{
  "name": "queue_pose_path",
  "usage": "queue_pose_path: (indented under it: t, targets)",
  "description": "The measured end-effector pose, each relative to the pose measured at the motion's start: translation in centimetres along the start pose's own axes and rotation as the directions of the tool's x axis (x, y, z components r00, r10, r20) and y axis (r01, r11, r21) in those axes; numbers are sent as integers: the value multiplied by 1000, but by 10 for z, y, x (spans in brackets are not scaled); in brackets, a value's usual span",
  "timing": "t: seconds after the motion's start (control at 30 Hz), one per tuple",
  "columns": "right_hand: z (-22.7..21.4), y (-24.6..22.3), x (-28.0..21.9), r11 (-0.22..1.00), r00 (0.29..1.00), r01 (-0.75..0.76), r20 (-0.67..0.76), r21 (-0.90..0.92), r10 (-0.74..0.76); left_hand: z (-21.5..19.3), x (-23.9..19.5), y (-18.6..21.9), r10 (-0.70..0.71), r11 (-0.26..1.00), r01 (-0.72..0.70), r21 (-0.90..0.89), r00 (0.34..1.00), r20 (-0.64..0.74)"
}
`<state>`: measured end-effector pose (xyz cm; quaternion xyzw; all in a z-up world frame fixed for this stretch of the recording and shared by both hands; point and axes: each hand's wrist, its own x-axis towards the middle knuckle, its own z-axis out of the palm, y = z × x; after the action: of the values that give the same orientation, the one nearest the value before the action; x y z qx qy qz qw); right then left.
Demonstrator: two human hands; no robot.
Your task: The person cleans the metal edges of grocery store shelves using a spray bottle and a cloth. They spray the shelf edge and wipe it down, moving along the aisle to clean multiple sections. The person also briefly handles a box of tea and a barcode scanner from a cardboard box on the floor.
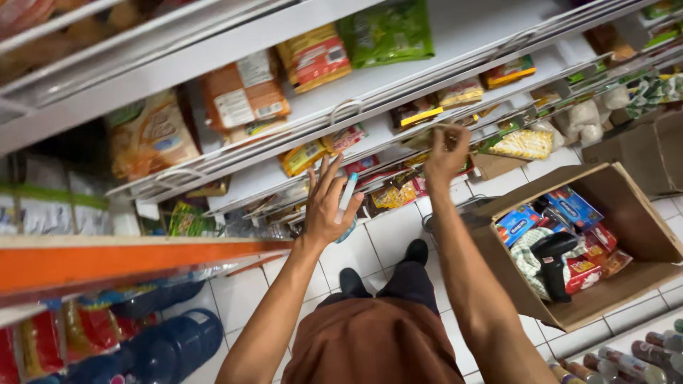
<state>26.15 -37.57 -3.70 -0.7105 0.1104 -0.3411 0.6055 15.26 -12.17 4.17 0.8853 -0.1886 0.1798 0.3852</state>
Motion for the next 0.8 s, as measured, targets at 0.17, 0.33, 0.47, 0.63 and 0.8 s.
queue_pose_path:
  t: [0.17,0.33,0.47,0.63,0.8]
  targets:
    - [38,-13,-48,996,993,83,84,-27,-81,34,27,17,60,997,-58,-49,997,40]
    - [41,-9,-31,963,986,-167,20,211,166,66,56,37,102,994,-98,-50,991,85]
    - [15,13,15,983,990,-102,-83,149,116,86,76,51,119,991,-111,-71,985,121]
    - [-11,43,74,991,961,-117,-247,61,128,111,100,62,143,989,-132,-68,970,194]
    - [-26,51,126,988,896,-137,-417,69,153,128,122,71,147,988,-133,-77,965,219]
